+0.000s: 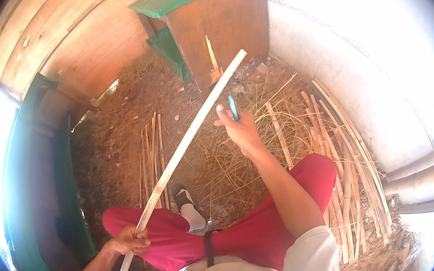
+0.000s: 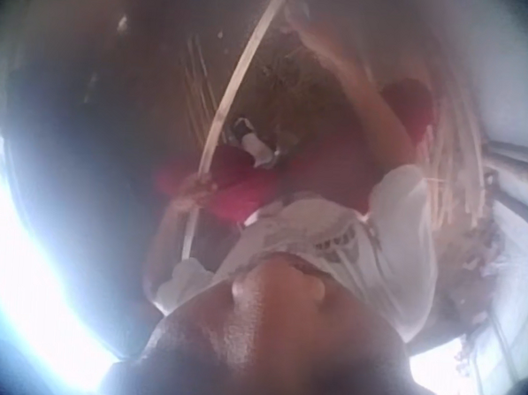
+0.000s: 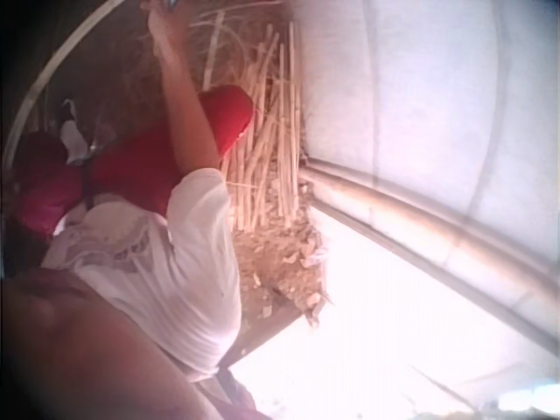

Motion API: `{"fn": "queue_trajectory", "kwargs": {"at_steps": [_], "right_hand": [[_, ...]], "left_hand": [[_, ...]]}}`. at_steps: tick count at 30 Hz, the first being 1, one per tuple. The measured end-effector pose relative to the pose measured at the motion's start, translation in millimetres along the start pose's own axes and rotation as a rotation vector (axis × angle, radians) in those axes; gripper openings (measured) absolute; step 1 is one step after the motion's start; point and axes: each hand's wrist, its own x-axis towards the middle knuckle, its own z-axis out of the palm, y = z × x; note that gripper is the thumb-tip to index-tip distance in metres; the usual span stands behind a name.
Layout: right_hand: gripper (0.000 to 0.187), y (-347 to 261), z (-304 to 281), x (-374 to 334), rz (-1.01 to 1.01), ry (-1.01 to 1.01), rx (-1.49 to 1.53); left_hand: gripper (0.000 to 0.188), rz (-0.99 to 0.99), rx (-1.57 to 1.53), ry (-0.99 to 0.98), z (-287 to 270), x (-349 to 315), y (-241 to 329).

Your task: The person sits on the ground and uses a knife to shave thin strips from a long bamboo stick. They repeatedly scrape the blade along the stick to remove thin layers, creating a pile of shavings on the ground.

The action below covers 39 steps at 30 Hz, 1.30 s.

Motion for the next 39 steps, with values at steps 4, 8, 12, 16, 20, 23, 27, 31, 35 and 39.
{"fn": "queue_trajectory", "kwargs": {"at_steps": [4, 8, 12, 16, 20, 23, 27, 31, 35, 39], "right_hand": [[0.059, -16.7, -1.6, -13.2, -0.011, 0.000, 0.237], [0.041, -22.5, -11.6, -13.3, -0.044, 0.030, 0.281], [0.030, -31.2, -23.1, -10.4, -0.027, 0.083, 0.400], [0.028, -33.3, -34.7, -5.2, -0.006, 0.066, 0.496], [0.034, -35.3, -40.1, -3.2, 0.016, 0.040, 0.510], [0.035, -31.1, -40.9, 2.0, 0.031, 0.005, 0.498], [0.037, -37.7, -37.2, -2.5, 0.089, -0.088, 0.617], [0.034, -36.9, -34.1, -0.3, 0.058, -0.147, 0.605], [0.024, -32.2, -31.2, 1.6, 0.026, -0.096, 0.653], [0.016, -33.0, -23.7, -0.8, -0.022, -0.084, 0.676]], "left_hand": [[0.027, 0.086, 0.496, 0.112, 7.5, 12.3, 24.1], [0.014, 0.599, 1.413, 0.832, 25.7, 28.1, 40.3], [0.019, 0.723, 1.531, 1.123, 19.4, 41.0, 69.6], [0.022, 0.849, 1.508, 1.266, 5.1, 59.6, 99.2], [0.022, 0.905, 1.465, 1.351, -17.5, 79.3, 128.7], [0.021, 0.973, 1.399, 1.383, -36.2, 98.3, 143.1], [0.022, 1.032, 1.376, 1.493, -64.2, 121.4, 142.1], [0.024, 1.122, 1.313, 1.543, -74.6, 138.0, 125.8], [0.031, 1.207, 1.273, 1.621, -63.6, 142.3, 122.8], [0.041, 1.375, 1.141, 1.666, -65.7, 145.7, 120.6]]}}
